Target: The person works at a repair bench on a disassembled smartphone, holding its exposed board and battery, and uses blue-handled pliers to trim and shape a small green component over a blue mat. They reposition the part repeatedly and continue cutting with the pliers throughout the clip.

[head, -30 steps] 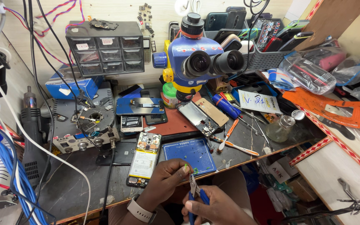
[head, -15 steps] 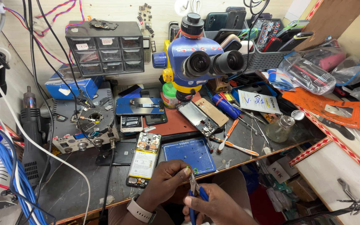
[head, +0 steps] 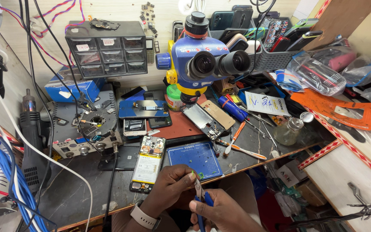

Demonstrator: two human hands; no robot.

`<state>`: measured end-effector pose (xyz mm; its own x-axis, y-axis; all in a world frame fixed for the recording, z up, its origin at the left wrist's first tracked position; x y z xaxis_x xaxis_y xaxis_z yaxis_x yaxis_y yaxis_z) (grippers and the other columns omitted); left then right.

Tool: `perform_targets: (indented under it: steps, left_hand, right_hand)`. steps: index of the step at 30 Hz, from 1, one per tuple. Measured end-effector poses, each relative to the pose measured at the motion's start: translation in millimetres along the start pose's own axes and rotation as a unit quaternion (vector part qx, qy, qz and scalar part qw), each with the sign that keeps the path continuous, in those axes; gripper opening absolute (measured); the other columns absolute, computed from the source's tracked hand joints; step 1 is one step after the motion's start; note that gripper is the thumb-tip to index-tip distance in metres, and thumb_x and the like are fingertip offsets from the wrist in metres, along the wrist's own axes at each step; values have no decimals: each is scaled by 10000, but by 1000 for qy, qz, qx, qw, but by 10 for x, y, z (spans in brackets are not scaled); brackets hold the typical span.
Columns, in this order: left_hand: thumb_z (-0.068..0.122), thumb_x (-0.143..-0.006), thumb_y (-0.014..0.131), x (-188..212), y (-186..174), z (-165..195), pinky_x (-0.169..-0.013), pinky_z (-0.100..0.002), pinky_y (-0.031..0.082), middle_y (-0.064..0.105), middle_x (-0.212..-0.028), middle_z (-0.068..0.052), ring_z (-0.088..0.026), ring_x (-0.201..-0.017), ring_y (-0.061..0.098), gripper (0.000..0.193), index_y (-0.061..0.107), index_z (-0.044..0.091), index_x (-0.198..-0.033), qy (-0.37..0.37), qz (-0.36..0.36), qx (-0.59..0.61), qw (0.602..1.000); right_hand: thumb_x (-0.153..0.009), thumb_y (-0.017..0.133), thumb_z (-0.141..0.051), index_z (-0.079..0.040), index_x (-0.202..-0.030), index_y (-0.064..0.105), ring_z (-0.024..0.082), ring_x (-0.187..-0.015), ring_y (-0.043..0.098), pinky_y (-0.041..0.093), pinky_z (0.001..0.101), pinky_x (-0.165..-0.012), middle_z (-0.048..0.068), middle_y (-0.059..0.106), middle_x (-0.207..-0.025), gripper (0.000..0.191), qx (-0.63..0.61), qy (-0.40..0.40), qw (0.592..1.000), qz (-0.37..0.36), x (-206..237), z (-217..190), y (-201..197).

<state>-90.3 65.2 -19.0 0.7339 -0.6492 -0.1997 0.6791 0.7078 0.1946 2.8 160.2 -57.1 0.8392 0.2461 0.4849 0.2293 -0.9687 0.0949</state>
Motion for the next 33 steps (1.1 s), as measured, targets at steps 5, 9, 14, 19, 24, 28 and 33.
perform_targets:
  steps: [5,9,14,19,24,28,33]
  left_hand:
    - [155,-1006,623,-1,13,-11,-693,-251,554,719,-851,-56,-86,-774,655,221,723,-35,-955,2,-5,16,1000]
    - [174,-1007,625,6,0,3,-682,-239,538,709,-835,-43,-74,-764,638,234,725,-30,-952,7,-1,9,1000]
    - [181,-1004,633,2,-7,-2,-666,-231,514,693,-816,-28,-65,-749,608,235,723,-27,-942,6,3,3,1000]
    - [176,-1000,637,2,-8,24,-659,-240,512,684,-789,-26,-68,-736,603,228,723,-25,-937,18,2,-15,1000]
    - [181,-1009,635,0,-5,43,-628,-245,477,663,-761,-27,-70,-705,569,236,717,-24,-924,22,8,-33,999]
    - [180,-986,648,3,-11,68,-627,-253,513,696,-789,-39,-75,-711,612,230,731,-27,-930,31,15,-71,997]
    - [176,-989,648,4,-16,49,-641,-253,529,706,-809,-55,-80,-727,630,230,735,-34,-950,23,15,-54,998]
  right_hand:
    - [-915,747,-423,-37,-938,591,123,-568,647,502,235,-464,113,698,-747,417,9,-5,1000,6,0,7,-10]
    - [-879,766,-349,-38,-1008,592,156,-725,737,579,262,-570,99,721,-842,379,-48,2,998,-35,-16,47,60]
    - [-894,771,-354,16,-1075,615,167,-782,740,604,268,-610,110,727,-876,441,-56,-22,997,-56,-32,44,67]
    - [-889,769,-365,33,-1082,620,174,-780,744,607,277,-609,117,725,-872,466,-54,-29,997,-57,-29,28,61]
    - [-875,766,-369,19,-1091,621,169,-763,738,606,275,-602,117,733,-868,466,-41,-23,998,-45,-6,5,53]
    - [-894,759,-369,30,-1087,608,169,-780,746,612,282,-611,118,723,-868,468,-49,-29,997,-52,16,-17,89]
    - [-908,749,-354,5,-1040,598,169,-762,753,602,276,-587,107,728,-838,411,-44,-8,998,-37,8,9,70]
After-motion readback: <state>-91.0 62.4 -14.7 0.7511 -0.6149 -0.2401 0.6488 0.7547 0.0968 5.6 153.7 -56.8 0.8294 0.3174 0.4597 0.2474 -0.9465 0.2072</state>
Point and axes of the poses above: each hand's wrist, its own x-axis away from the middle knuckle, its own y-axis out of the palm, z = x × y, the point moved 10 cm from there along -x, towards the middle knuckle
